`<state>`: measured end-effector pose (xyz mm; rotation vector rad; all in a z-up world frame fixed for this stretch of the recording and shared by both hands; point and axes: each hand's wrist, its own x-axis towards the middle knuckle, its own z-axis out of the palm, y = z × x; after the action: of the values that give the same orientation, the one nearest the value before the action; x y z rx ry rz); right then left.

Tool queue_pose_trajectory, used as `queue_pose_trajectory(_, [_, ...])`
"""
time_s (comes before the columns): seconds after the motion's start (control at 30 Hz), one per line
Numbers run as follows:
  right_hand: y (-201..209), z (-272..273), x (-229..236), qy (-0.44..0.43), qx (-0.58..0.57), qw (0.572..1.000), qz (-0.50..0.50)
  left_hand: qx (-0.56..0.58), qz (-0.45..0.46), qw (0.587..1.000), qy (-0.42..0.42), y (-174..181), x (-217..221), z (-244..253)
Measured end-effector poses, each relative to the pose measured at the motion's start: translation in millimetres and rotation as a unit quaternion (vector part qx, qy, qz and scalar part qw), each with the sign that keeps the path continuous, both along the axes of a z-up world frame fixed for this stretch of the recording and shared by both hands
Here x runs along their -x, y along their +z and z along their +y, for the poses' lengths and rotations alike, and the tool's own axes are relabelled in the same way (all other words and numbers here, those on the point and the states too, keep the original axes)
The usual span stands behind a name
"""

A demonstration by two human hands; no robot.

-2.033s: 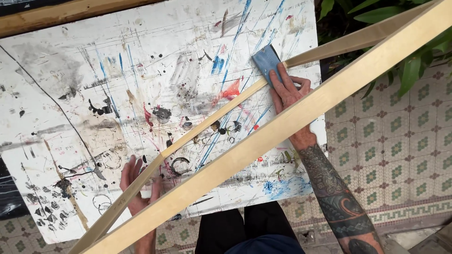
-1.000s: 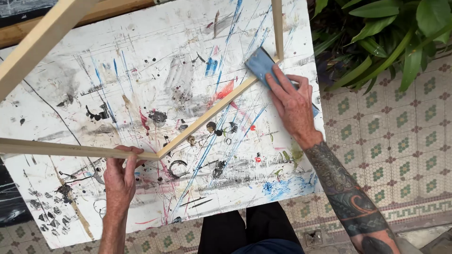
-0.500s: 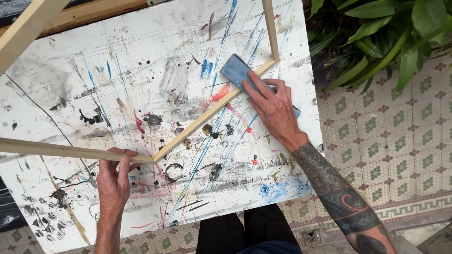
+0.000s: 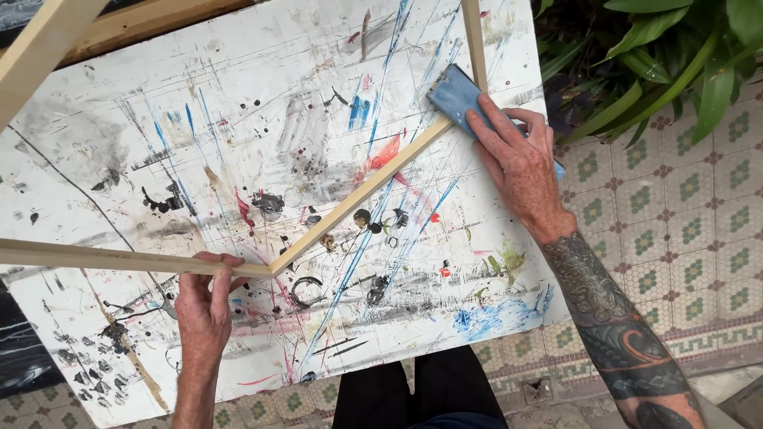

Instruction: Sanding the edges of a wooden frame using a sanding block

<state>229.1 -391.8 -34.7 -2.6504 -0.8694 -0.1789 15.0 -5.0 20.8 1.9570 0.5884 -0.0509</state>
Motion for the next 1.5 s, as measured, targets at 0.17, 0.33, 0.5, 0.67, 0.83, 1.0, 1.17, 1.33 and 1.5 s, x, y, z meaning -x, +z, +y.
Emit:
queue_pose_trajectory(0.17, [10,15,15,0.02,0.003,1.0,0.023,-0.001,0.009,1.0,-0.014,4,3,-3])
queue_pose_trajectory(0.33, [1,4,0,0.009,-0.013,1.0,0.004,0.004,0.007,1.0,-0.01,-5,1,3])
queue_pose_trajectory(0.5, [8,7,9,0.033,0.0,0.999,0.032,0.003,0.002,1.0,-0.019,-12,3,6])
queue_pose_trajectory(0.67, [-8,11,3,-0.034,-0.013,0.999,0.022,0.023,-0.002,1.0,-0.007,-8,3,5])
queue_pose_trajectory(0.83, [4,8,20,0.021,0.005,0.999,0.03,0.003,0.005,1.0,-0.016,-14,7,7])
queue_pose_trajectory(1.0, [-13,30,15,-0.063,-0.023,0.998,0.013,-0.001,-0.024,0.999,-0.03,-10,4,4])
queue_pose_trajectory(1.17, [0,44,53,0.028,-0.016,0.998,0.047,0.001,-0.028,0.999,-0.034,-11,7,6])
queue_pose_trajectory(1.33, [-18,46,28,-0.099,-0.065,0.989,0.088,-0.028,-0.001,1.0,-0.01,-7,6,5])
queue_pose_trajectory(1.5, [-12,63,66,-0.054,-0.038,0.99,0.121,-0.015,-0.009,1.0,-0.022,-12,1,5])
